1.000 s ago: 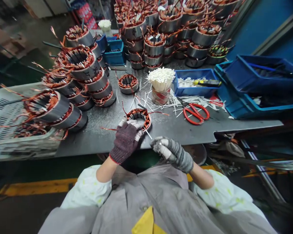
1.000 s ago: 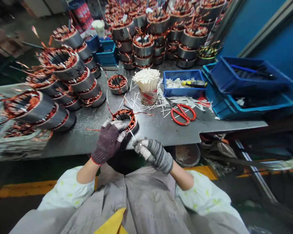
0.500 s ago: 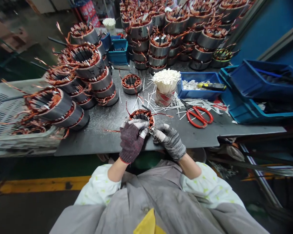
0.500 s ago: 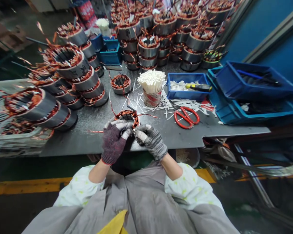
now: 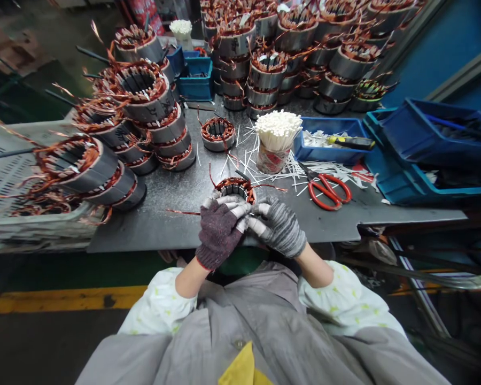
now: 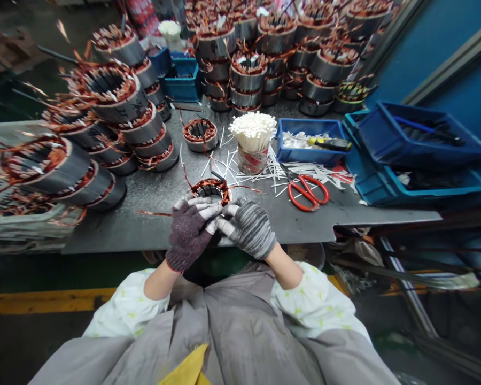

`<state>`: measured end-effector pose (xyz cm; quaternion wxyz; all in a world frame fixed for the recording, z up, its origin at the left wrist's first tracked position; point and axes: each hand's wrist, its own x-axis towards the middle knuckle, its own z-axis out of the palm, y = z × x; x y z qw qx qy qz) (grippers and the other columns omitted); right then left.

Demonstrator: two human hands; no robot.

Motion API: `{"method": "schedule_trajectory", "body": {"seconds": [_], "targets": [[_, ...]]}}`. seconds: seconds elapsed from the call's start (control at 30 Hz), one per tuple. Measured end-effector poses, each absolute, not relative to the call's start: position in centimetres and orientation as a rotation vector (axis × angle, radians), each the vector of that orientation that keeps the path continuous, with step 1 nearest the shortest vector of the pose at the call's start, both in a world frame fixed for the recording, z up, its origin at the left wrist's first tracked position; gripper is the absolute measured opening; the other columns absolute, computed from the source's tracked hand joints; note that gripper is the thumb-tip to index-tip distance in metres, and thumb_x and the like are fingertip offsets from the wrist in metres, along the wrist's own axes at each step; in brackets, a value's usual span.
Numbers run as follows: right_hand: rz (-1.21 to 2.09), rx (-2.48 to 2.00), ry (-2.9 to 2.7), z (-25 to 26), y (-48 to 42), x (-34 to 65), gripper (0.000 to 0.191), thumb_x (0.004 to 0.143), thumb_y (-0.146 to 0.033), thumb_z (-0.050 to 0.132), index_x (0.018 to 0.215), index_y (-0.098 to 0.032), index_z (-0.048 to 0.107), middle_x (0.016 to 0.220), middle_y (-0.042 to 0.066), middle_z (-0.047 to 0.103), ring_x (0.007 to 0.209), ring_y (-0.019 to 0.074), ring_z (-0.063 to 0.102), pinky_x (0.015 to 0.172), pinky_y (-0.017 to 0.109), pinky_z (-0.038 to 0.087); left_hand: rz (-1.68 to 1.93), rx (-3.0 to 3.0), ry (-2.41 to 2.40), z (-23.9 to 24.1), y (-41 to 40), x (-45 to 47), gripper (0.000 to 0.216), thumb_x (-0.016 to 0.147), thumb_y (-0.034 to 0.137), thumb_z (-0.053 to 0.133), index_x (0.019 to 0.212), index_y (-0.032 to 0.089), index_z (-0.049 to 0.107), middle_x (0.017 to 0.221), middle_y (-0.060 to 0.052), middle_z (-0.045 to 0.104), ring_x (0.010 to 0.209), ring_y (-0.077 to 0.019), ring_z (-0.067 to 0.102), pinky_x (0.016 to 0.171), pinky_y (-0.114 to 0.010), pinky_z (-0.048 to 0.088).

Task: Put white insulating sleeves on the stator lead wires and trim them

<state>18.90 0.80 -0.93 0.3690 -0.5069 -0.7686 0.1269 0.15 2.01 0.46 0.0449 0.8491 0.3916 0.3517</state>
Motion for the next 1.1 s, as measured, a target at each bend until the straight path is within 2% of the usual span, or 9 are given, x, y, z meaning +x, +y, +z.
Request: {"method": "schedule_trajectory", "body": {"seconds": [0.1,0.17,0.3,0.4,0.53,0.63,0.7,0.93,1.1], "targets": [[0.266,-1.296,-1.897,-0.3,0.7,18.9,0.025,0.092,-0.038,0.059,0.077,-0.022,0.071,0.077,0.007,0.067,0.074,0.0221,0.062,0.074,0.037,0.051,1.132,2.549,1.277,0.7,1.9,0.7,0.022,0.093,0.032,0.058,0.108,0.023,0.072,0.112,-0.006,0.075,0.116,-0.0249,0.064,0.105,-0.047,0.041],[0.286,-1.252,-1.711,0.0,0.2,19.5,0.024,0.093,-0.037,0.059,0.078,-0.024,0.070,0.077,0.006,0.068,0.074,0.0223,0.063,0.075,0.038,0.053,1.156,2.481,1.331,0.8,1.8,1.2,0.019,0.094,0.032,0.059,0.104,0.024,0.072,0.112,-0.004,0.075,0.116,-0.0239,0.063,0.105,-0.045,0.041],[0.394,-1.143,-1.366,0.3,-0.2,21.6,0.039,0.105,-0.034,0.038,0.087,-0.023,0.071,0.076,0.003,0.070,0.069,0.0167,0.066,0.066,0.031,0.059,1.118,2.435,1.363,0.9,1.8,1.5,0.015,0.094,0.031,0.061,0.102,0.026,0.073,0.111,-0.002,0.076,0.118,-0.0225,0.062,0.109,-0.045,0.037],[0.625,-1.094,-1.565,0.8,0.6,22.0,0.040,0.102,-0.040,0.047,0.077,-0.021,0.072,0.069,-0.001,0.070,0.065,0.0123,0.065,0.065,0.022,0.058,1.051,2.475,1.347,0.6,1.8,1.1,0.018,0.093,0.031,0.062,0.107,0.027,0.073,0.117,-0.002,0.074,0.124,-0.0239,0.059,0.113,-0.047,0.034],[0.926,-1.043,-1.680,0.6,1.6,20.4,0.023,0.089,-0.039,0.069,0.076,-0.020,0.074,0.081,0.002,0.073,0.072,0.0148,0.065,0.075,0.028,0.057,1.053,2.557,1.330,0.1,1.6,0.0,0.022,0.095,0.030,0.059,0.114,0.024,0.069,0.123,-0.004,0.072,0.129,-0.0251,0.057,0.116,-0.050,0.032],[1.360,-1.056,-1.330,-0.5,0.7,19.3,0.030,0.092,-0.049,0.062,0.093,-0.021,0.073,0.077,0.002,0.070,0.059,0.0131,0.058,0.058,0.028,0.052,1.043,2.622,1.361,-0.1,1.7,-0.7,0.018,0.097,0.031,0.057,0.108,0.022,0.069,0.116,-0.006,0.075,0.123,-0.0246,0.061,0.111,-0.048,0.037],[1.504,-1.074,-1.122,-1.0,-0.5,19.0,0.035,0.091,-0.055,0.059,0.091,-0.023,0.072,0.067,-0.001,0.066,0.051,0.0121,0.052,0.050,0.027,0.047,1.030,2.662,1.330,-0.1,1.9,-1.1,0.016,0.097,0.031,0.058,0.103,0.022,0.069,0.110,-0.005,0.076,0.117,-0.0238,0.065,0.107,-0.046,0.039],[1.188,-1.244,-1.284,1.7,-0.5,19.4,0.026,0.088,-0.045,0.067,0.079,-0.022,0.073,0.079,0.002,0.073,0.076,0.0181,0.067,0.071,0.030,0.056,0.933,2.670,1.111,0.5,1.5,-0.6,0.016,0.097,0.034,0.060,0.103,0.025,0.072,0.109,-0.002,0.076,0.120,-0.0221,0.063,0.109,-0.044,0.038],[0.871,-1.257,-1.296,1.7,1.4,19.9,0.031,0.095,-0.045,0.054,0.097,-0.022,0.074,0.097,0.005,0.076,0.091,0.0213,0.070,0.087,0.037,0.058,0.978,2.724,1.208,0.3,-0.4,-0.5,0.021,0.095,0.028,0.062,0.115,0.024,0.068,0.121,-0.004,0.072,0.125,-0.0244,0.059,0.111,-0.047,0.039]]}}
